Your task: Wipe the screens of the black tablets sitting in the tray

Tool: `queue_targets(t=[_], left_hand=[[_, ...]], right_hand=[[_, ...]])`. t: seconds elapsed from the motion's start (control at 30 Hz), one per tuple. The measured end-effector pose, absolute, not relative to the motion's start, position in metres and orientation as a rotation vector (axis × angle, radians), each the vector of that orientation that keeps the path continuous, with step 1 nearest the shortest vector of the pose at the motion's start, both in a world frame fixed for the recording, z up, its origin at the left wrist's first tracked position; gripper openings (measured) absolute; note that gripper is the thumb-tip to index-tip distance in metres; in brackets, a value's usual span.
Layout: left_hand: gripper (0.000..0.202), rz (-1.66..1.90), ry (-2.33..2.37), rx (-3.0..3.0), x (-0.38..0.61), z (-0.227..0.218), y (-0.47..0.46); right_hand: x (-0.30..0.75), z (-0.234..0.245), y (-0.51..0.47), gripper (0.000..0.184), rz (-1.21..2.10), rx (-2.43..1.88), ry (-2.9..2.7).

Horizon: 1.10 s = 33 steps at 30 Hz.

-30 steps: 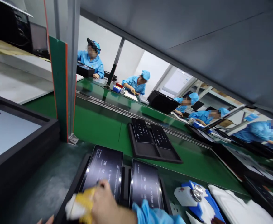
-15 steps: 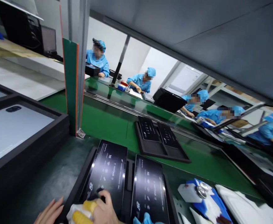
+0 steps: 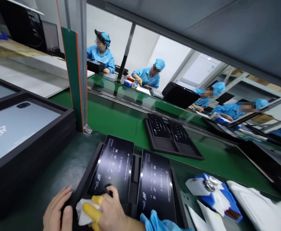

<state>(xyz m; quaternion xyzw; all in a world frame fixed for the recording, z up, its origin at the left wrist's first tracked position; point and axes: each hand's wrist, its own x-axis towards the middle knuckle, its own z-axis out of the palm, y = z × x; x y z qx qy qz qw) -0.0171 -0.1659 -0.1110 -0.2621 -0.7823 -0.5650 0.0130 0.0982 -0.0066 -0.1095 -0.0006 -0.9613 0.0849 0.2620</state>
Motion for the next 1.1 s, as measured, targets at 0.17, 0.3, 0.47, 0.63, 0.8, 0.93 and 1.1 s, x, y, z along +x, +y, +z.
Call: queue_targets(t=[0.17,0.3,0.47,0.63,0.8,0.93,1.1], left_hand=[[0.030,-1.639,-2.445,-0.954,-0.026,-0.125,-0.173],[0.030,-1.621,-2.423,-0.983,-0.027,-0.127,-0.174],[0.029,-1.600,-2.365,-1.007,-0.026,-0.120,-0.172],[0.029,-1.591,-2.363,-1.011,-0.024,-0.117,-0.170],[0.027,-1.578,-2.373,-1.017,-0.024,-0.117,-0.170],[0.028,-1.583,-2.371,-1.015,-0.025,-0.118,-0.170],[0.027,-1.589,-2.393,-1.002,-0.025,-0.120,-0.169]], right_hand=[[0.091,-0.083,0.025,0.052,0.227,-0.422,-2.626],[0.084,-0.083,0.017,0.062,0.159,-0.224,-2.788],[0.085,-0.087,0.006,0.060,0.243,-0.253,-2.790],[0.087,-0.082,0.005,0.065,0.090,-0.138,-2.771],[0.086,-0.082,0.002,0.057,0.133,-0.215,-2.760],[0.090,-0.085,-0.006,0.064,0.058,-0.182,-2.748],[0.086,-0.082,0.004,0.061,0.203,-0.193,-2.788]])
